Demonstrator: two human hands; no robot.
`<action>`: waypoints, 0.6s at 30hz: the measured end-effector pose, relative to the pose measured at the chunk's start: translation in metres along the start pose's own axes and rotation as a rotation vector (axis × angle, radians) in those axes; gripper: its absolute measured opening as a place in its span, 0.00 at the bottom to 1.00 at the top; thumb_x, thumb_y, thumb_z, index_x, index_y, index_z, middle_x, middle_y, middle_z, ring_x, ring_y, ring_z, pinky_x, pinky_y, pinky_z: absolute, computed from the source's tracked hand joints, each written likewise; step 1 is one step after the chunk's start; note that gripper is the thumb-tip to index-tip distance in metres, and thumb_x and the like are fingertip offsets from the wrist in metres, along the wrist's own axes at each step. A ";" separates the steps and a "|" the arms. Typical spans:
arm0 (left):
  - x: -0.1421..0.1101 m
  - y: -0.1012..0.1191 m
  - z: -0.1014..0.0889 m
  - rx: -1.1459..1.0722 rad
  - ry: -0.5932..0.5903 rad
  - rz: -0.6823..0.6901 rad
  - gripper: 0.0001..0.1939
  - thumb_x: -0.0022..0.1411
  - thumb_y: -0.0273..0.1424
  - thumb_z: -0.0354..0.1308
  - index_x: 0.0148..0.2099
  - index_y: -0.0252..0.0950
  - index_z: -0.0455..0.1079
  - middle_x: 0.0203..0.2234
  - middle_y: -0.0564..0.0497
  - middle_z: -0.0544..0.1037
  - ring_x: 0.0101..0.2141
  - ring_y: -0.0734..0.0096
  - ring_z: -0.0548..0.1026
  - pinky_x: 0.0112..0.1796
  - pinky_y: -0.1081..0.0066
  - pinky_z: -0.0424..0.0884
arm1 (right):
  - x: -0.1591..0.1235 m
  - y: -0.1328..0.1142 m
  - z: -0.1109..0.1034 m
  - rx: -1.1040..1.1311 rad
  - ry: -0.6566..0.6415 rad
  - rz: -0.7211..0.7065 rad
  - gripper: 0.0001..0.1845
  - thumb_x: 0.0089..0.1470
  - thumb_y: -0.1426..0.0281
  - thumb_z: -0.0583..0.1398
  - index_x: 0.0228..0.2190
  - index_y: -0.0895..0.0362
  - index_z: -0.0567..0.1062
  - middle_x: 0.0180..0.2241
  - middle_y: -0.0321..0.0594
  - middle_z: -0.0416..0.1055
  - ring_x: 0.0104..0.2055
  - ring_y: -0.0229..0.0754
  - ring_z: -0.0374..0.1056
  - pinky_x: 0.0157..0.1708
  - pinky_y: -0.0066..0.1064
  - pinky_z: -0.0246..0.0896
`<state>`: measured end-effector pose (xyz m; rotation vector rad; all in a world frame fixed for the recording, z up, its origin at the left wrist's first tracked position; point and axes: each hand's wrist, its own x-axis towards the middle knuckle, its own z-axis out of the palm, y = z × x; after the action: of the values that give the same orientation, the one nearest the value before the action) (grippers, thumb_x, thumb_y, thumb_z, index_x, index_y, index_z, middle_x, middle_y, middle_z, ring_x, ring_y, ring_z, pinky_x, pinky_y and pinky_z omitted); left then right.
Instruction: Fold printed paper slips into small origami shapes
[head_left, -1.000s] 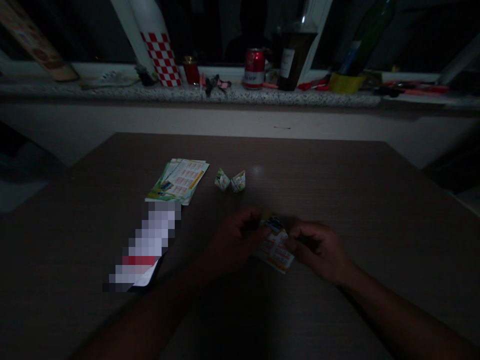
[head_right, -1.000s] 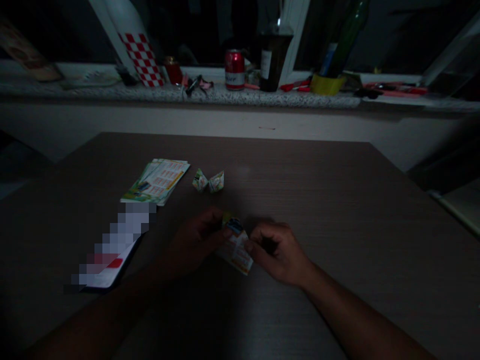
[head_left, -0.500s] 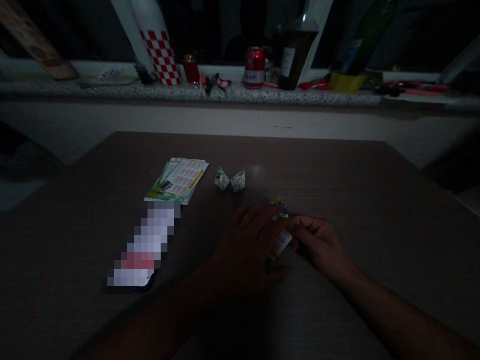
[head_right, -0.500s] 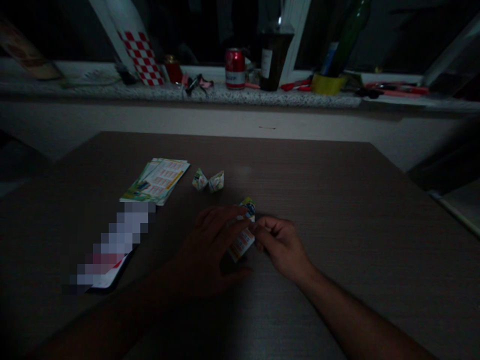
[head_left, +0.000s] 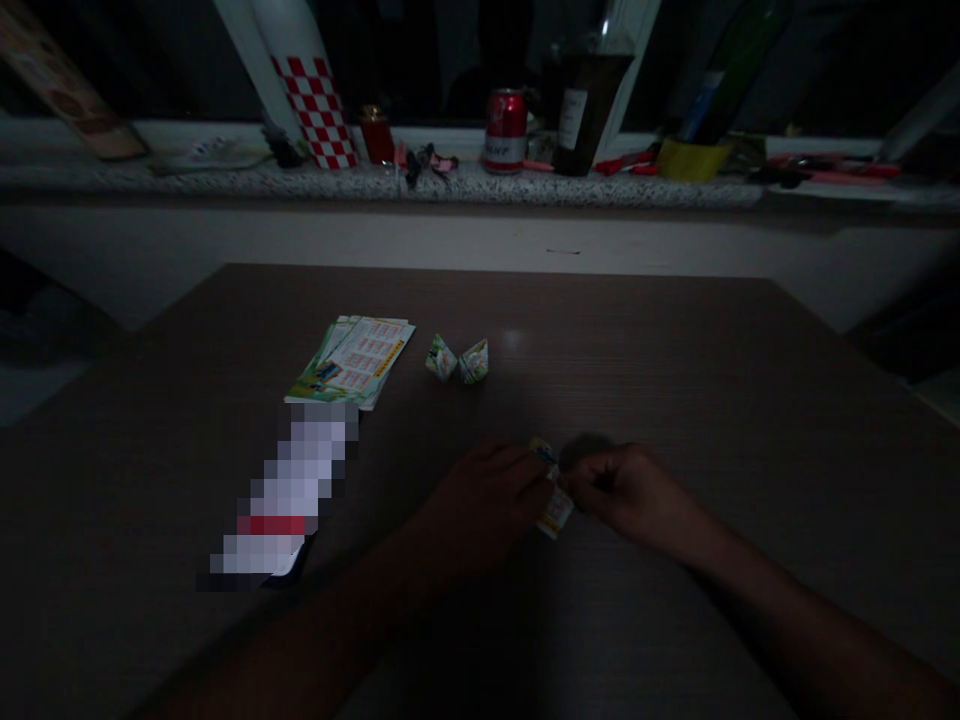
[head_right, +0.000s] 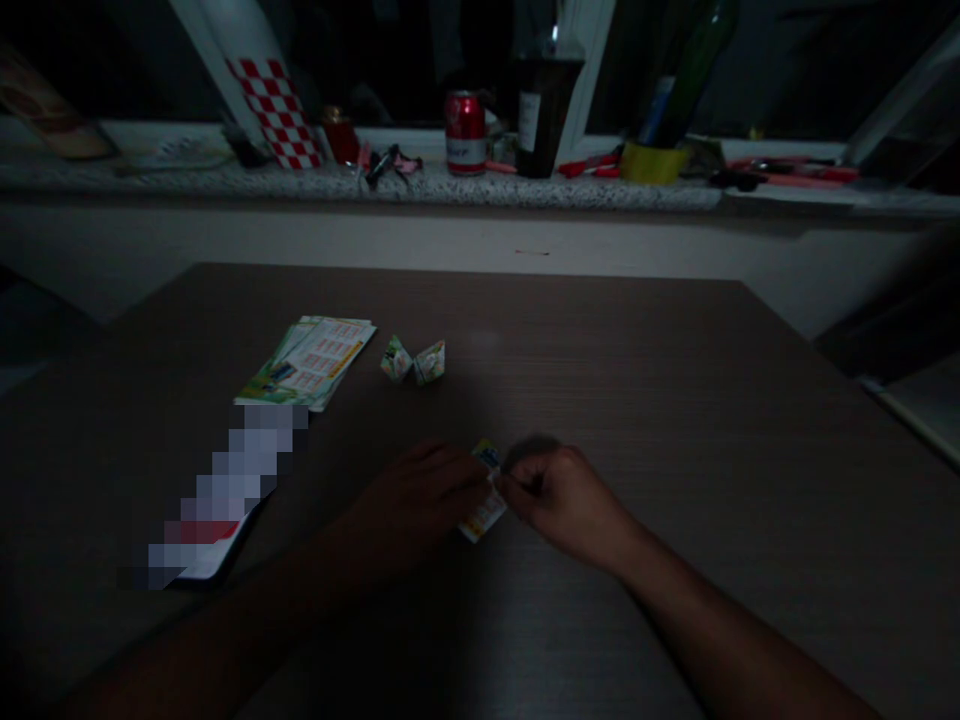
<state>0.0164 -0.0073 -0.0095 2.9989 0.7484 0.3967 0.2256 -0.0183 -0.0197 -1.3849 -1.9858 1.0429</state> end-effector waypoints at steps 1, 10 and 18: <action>0.000 0.000 0.000 -0.001 -0.018 0.005 0.08 0.65 0.27 0.53 0.45 0.33 0.70 0.39 0.46 0.76 0.40 0.61 0.73 0.44 0.62 0.68 | 0.000 0.000 0.000 -0.082 0.016 -0.040 0.18 0.55 0.68 0.57 0.15 0.57 0.66 0.15 0.30 0.59 0.16 0.32 0.55 0.16 0.24 0.48; -0.001 0.001 -0.003 -0.061 -0.127 -0.008 0.08 0.63 0.27 0.55 0.45 0.35 0.71 0.40 0.47 0.75 0.42 0.62 0.72 0.46 0.62 0.66 | 0.003 -0.003 -0.002 -0.174 0.057 -0.378 0.07 0.53 0.79 0.60 0.33 0.57 0.76 0.35 0.41 0.75 0.39 0.41 0.70 0.40 0.34 0.65; -0.005 -0.003 -0.021 -0.157 -0.224 0.000 0.08 0.66 0.32 0.53 0.45 0.40 0.71 0.42 0.49 0.75 0.47 0.63 0.70 0.49 0.61 0.63 | 0.003 0.001 -0.002 -0.286 0.014 -0.364 0.09 0.52 0.74 0.64 0.37 0.52 0.77 0.41 0.39 0.75 0.48 0.46 0.68 0.51 0.44 0.58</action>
<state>0.0059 -0.0078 0.0098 2.8332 0.6633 0.1097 0.2271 -0.0144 -0.0196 -1.0960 -2.3312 0.6030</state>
